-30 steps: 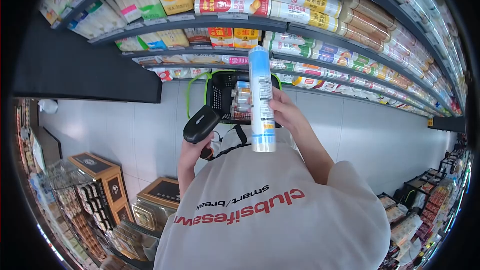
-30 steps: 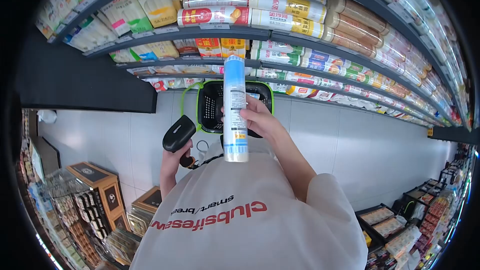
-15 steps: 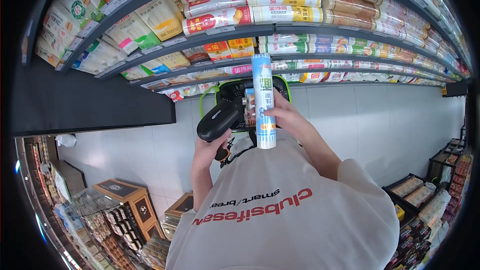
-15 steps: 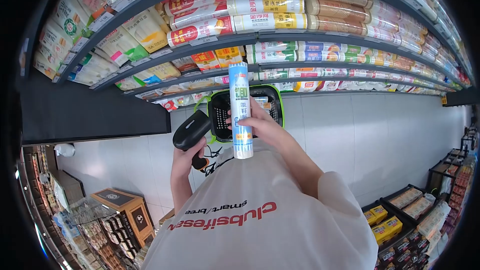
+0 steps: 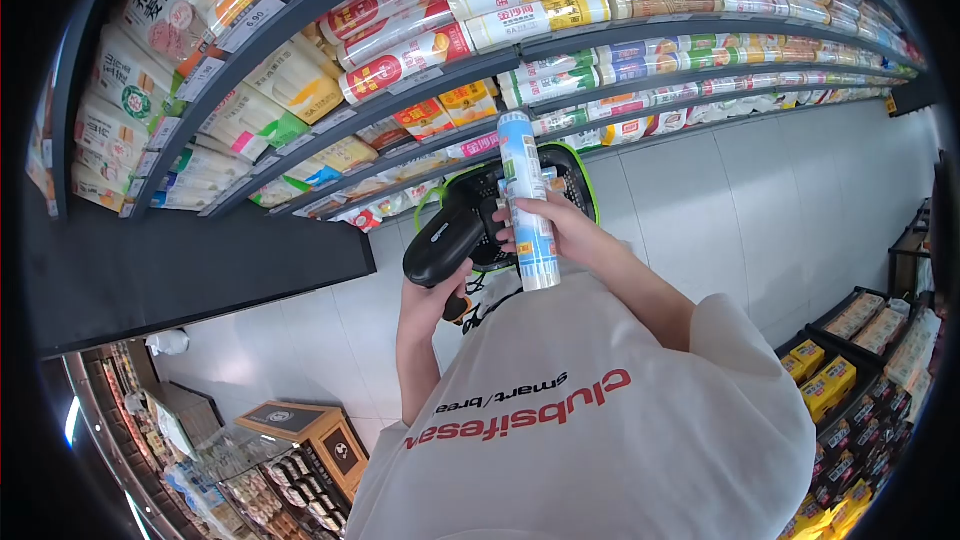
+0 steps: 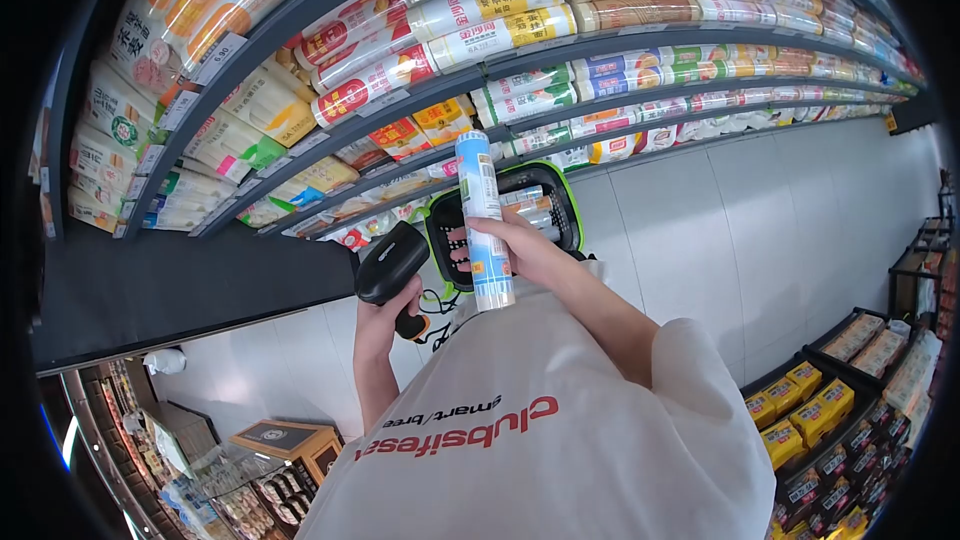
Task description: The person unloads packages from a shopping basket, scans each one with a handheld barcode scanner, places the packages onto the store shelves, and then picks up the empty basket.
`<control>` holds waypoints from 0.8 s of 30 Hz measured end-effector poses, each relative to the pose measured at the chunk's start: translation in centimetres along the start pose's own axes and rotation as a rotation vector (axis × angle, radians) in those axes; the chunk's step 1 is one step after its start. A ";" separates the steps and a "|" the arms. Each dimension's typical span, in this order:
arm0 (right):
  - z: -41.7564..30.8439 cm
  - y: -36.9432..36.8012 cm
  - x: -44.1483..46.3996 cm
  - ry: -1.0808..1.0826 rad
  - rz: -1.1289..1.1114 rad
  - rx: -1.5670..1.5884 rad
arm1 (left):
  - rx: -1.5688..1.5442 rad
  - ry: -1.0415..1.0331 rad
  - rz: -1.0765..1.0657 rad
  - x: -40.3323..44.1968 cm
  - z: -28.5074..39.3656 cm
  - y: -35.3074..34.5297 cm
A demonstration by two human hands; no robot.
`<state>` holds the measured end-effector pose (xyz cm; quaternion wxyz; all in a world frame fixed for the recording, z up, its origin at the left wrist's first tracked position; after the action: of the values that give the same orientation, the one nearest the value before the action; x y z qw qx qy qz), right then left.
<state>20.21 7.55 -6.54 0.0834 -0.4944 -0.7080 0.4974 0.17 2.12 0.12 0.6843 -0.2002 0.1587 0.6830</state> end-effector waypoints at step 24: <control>-2.5 -1.0 -4.0 0.725 0.186 -0.986 | -0.058 0.021 -0.178 3.2 2.0 -4.6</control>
<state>23.09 5.99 -3.00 0.0364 -0.6719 -0.7351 -0.0827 4.65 6.01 0.56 0.7344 -0.2402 0.1277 0.6218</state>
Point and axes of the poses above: each hand's wrist, its own x-axis towards the middle knuckle, its own y-axis out of the back of the hand, z = x × y, the point moved 5 cm from there along x, towards the middle knuckle, and after that the axes turned 7 degrees about y, right-handed, at the moved point
